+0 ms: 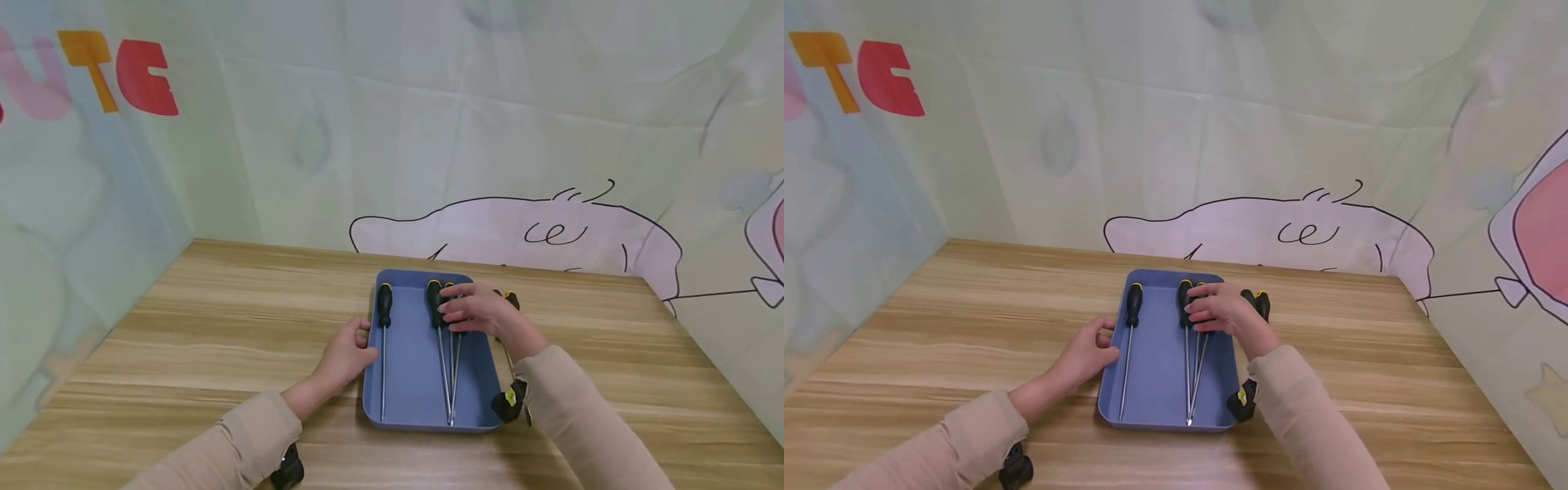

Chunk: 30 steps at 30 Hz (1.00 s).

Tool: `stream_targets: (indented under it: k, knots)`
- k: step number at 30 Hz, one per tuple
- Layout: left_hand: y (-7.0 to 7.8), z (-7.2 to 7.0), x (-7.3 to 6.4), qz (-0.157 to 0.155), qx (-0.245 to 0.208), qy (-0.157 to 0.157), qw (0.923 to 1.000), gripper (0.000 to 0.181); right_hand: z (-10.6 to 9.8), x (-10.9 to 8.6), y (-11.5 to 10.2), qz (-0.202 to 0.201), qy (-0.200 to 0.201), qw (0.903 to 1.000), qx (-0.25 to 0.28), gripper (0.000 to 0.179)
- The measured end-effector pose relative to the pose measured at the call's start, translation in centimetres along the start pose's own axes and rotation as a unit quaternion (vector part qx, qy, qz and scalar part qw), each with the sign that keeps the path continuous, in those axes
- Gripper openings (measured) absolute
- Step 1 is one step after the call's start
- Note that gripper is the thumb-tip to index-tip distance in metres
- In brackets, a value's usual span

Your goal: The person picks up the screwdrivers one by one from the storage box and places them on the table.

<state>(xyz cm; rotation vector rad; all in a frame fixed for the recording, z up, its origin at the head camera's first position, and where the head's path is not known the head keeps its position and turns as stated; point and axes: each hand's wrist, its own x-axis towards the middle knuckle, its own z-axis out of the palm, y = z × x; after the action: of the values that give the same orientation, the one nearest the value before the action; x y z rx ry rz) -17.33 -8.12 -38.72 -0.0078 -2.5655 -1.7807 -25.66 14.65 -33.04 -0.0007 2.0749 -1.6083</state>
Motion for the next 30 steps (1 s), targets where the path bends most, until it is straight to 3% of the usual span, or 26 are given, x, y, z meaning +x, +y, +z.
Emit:
stream_targets:
  k: [30]
  knots:
    - [0.0,-0.1,0.0,-0.002,-0.002,-0.005,1.0000,0.035,3.3,1.6,0.3,0.010,-0.007,0.9998,0.017,0.048]
